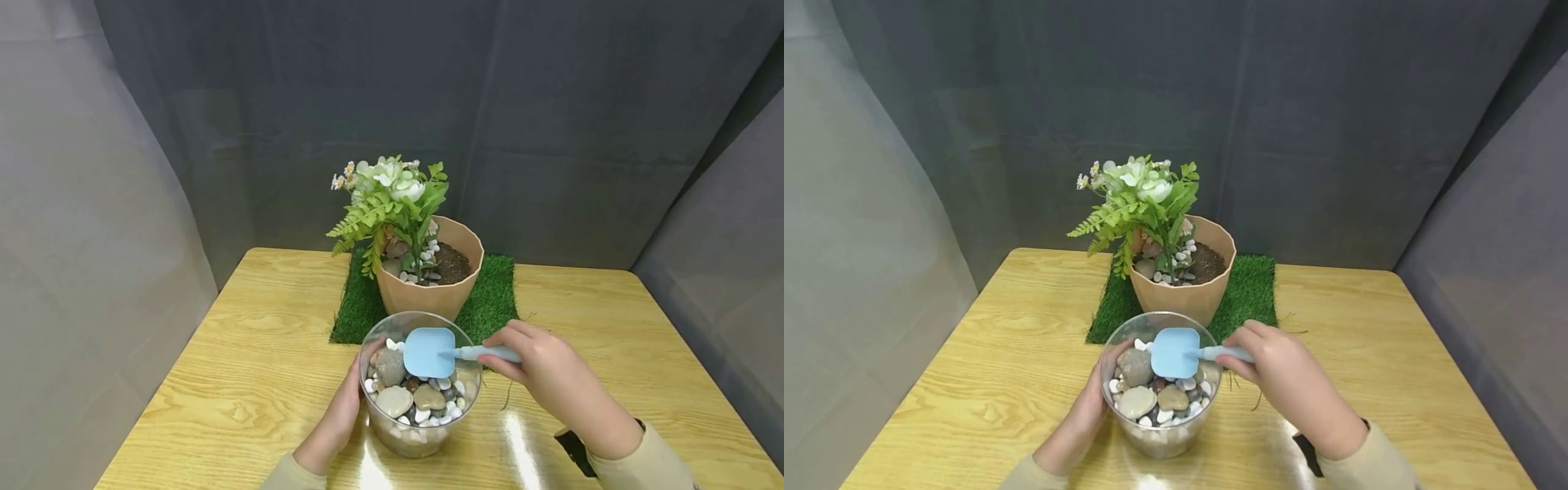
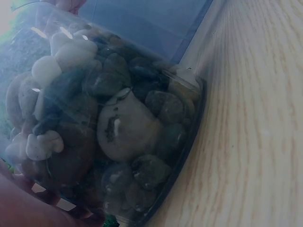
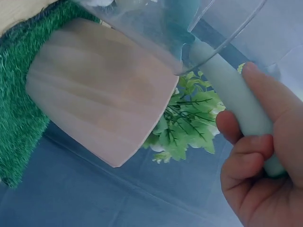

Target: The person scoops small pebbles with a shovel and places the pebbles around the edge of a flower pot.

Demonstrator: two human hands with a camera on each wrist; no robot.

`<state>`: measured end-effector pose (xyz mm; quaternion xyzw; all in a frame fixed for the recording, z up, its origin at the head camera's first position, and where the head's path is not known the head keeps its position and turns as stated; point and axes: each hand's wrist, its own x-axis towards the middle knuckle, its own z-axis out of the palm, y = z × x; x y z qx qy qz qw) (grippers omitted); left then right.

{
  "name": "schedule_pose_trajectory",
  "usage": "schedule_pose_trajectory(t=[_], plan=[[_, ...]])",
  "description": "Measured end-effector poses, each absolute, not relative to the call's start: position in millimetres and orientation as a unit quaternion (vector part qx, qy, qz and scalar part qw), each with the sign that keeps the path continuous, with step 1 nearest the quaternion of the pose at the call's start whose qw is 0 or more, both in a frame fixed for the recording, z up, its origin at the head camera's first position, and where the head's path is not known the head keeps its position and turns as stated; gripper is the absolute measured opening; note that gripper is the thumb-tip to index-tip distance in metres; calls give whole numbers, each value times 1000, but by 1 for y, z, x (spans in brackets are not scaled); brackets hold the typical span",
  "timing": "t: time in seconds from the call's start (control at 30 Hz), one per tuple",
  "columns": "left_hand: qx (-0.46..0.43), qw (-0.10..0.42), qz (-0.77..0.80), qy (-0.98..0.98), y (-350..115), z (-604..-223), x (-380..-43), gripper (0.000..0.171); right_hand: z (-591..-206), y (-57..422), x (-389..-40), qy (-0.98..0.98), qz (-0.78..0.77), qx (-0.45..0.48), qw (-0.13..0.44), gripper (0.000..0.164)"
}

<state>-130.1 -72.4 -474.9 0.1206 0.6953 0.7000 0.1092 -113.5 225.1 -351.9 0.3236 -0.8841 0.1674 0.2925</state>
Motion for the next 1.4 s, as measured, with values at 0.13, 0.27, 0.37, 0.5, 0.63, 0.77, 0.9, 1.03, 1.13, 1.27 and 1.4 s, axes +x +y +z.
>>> schedule_pose_trajectory(t=[0.13,0.27,0.37,0.5,0.63,0.77,0.9,1.03,1.13,1.27,1.4], plan=[[129,103,698,696,-73,-475,-129,66,-348,222,-112,-874,132,347,314,53],[132,104,698,696,-73,-475,-130,66,-345,219,-110,-874,117,356,310,57],[132,103,699,695,-73,-476,-130,67,-345,218,-110,-880,119,352,297,59],[132,104,702,692,-74,-475,-129,67,-348,216,-113,-880,120,359,288,58],[136,100,705,689,-74,-475,-129,67,-352,213,-117,-876,135,365,285,50],[133,96,709,686,-74,-474,-129,67,-358,211,-121,-882,171,363,247,30],[130,96,713,682,-73,-473,-129,66,-363,205,-124,-888,195,358,213,13],[131,95,714,681,-73,-474,-130,64,-365,204,-124,-887,206,350,219,15],[131,95,715,681,-73,-474,-130,64,-365,205,-124,-886,210,349,221,14],[133,101,713,681,-73,-474,-130,66,-365,205,-124,-886,212,345,225,15],[134,106,711,682,-73,-474,-130,67,-364,207,-123,-889,218,332,226,15]])
